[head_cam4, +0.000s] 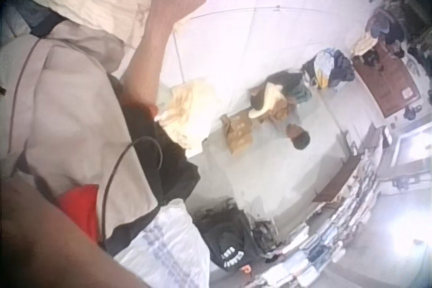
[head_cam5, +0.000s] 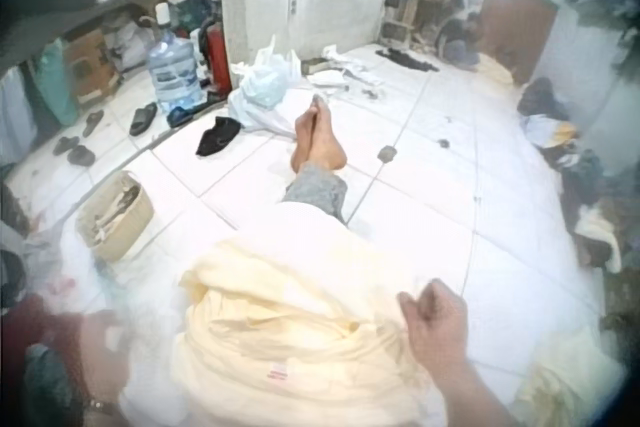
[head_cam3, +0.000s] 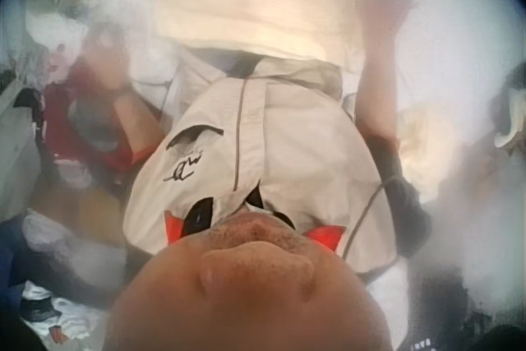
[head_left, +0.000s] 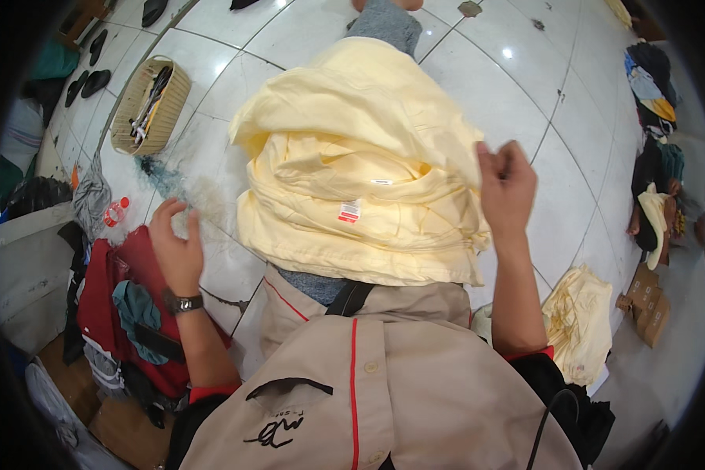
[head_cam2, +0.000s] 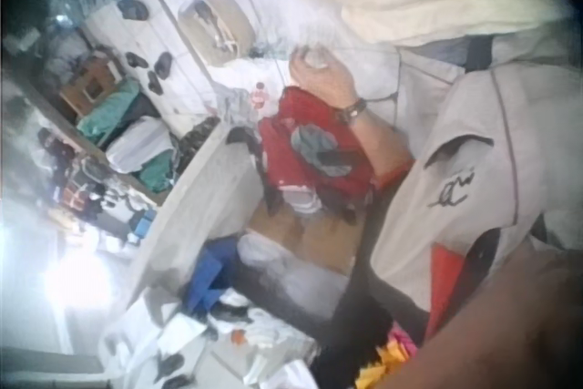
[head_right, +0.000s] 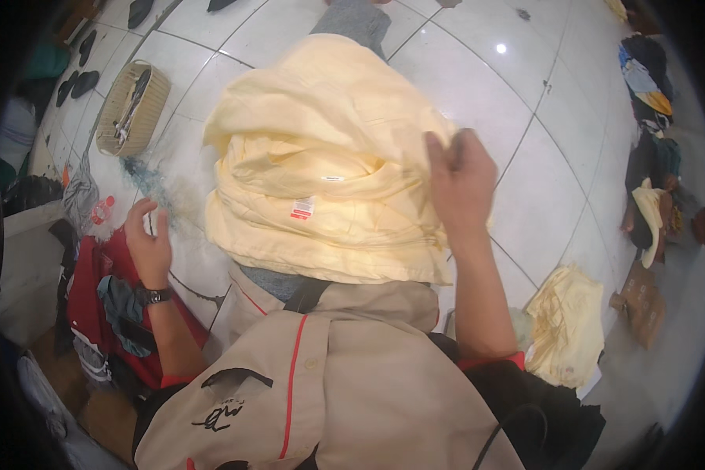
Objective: The person sits on the floor and uses scissors to cut a yellow shirt. They trim the edges and cut out the collar area of the garment.
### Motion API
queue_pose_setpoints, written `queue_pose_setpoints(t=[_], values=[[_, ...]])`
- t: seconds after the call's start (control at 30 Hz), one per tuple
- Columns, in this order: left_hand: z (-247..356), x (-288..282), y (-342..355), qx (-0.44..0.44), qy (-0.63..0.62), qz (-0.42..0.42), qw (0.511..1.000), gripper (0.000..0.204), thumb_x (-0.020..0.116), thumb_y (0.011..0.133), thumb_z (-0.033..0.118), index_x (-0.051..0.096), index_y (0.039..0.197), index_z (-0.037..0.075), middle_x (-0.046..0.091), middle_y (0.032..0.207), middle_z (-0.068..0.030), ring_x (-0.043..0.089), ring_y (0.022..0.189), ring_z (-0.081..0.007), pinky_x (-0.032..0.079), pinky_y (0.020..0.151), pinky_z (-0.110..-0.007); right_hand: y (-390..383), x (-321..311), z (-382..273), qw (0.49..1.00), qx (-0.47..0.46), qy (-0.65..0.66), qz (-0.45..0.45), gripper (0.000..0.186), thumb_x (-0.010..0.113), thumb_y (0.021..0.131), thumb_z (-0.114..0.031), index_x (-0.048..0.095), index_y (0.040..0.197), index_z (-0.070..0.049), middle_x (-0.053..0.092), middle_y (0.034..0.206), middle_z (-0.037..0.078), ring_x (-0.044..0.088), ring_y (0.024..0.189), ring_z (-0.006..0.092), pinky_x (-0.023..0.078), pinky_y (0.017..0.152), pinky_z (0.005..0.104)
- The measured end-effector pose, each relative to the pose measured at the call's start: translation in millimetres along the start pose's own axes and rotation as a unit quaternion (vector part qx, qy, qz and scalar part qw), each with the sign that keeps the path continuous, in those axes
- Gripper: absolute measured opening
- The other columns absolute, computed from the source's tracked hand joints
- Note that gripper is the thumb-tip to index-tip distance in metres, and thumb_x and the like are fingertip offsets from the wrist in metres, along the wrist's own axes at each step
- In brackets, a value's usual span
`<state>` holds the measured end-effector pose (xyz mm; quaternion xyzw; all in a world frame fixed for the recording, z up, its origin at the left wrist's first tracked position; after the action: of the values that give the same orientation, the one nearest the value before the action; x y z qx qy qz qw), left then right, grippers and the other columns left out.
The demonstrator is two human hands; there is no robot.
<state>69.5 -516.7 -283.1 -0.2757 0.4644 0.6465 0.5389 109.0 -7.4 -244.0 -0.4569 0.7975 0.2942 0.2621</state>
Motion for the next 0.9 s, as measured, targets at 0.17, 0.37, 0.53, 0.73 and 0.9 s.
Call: queue_pose_setpoints(t=[0.17, 0.37, 0.53, 0.73, 0.9], values=[[188, 38, 11, 0.271, -0.179, -0.108, 0.940, 0.039, 0.079, 0.084, 0.010, 0.068, 0.121, 0.005, 0.068, 0.129, -0.0152, 0.060, 0.128, -0.0338, 0.044, 0.111, -0.048, -27, 32, -15, 0.916, 0.178, 0.068, -0.353, 0.043, 0.073, 0.096, -0.030, 0.054, 0.074, 0.001, 0.053, 0.059, 0.009, 0.055, 0.052, 0.0206, 0.043, 0.055, 0.0381], [228, 80, -2, 0.376, -0.095, -0.176, 0.905, 0.024, 0.074, 0.081, 0.008, 0.071, 0.105, 0.010, 0.059, 0.086, -0.0011, 0.061, 0.092, -0.0226, 0.040, 0.113, -0.051, -14, 22, -40, 0.982, 0.049, -0.084, -0.160, 0.047, 0.076, 0.092, -0.041, 0.057, 0.076, -0.001, 0.059, 0.065, 0.019, 0.063, 0.061, 0.0325, 0.048, 0.059, 0.0449], [221, 44, -19, 0.409, -0.109, -0.071, 0.903, 0.015, 0.073, 0.077, 0.008, 0.072, 0.092, 0.010, 0.062, 0.085, 0.0004, 0.065, 0.085, -0.0186, 0.046, 0.107, -0.046, -30, 58, -79, 0.922, 0.016, -0.222, -0.316, 0.044, 0.077, 0.089, -0.044, 0.065, 0.086, -0.001, 0.069, 0.081, 0.021, 0.069, 0.078, 0.0418, 0.054, 0.068, 0.0497], [179, 28, -39, 0.415, -0.079, -0.039, 0.906, 0.015, 0.074, 0.076, 0.008, 0.075, 0.090, 0.008, 0.067, 0.087, 0.0007, 0.068, 0.088, -0.0170, 0.047, 0.102, -0.043, -66, 19, -13, 0.904, 0.259, 0.106, -0.324, 0.025, 0.074, 0.092, -0.015, 0.054, 0.080, -0.007, 0.065, 0.078, 0.008, 0.073, 0.076, 0.0250, 0.062, 0.069, 0.0430], [174, 39, -51, 0.408, -0.081, -0.071, 0.907, 0.012, 0.075, 0.078, 0.009, 0.075, 0.090, 0.009, 0.067, 0.086, 0.0006, 0.066, 0.087, -0.0172, 0.047, 0.101, -0.043, -87, 19, 7, 0.723, 0.426, 0.539, -0.073, 0.038, 0.067, 0.097, 0.002, 0.042, 0.075, -0.018, 0.046, 0.073, -0.006, 0.059, 0.067, 0.0106, 0.064, 0.074, 0.0351]])
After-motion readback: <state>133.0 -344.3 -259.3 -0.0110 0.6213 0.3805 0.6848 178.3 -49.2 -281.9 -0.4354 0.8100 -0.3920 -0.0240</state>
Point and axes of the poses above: each hand's wrist, its own y-axis towards the middle knuckle, its own x-axis out of the palm, z = x × y, the point moved 6 cm from there along y, towards the middle knuckle
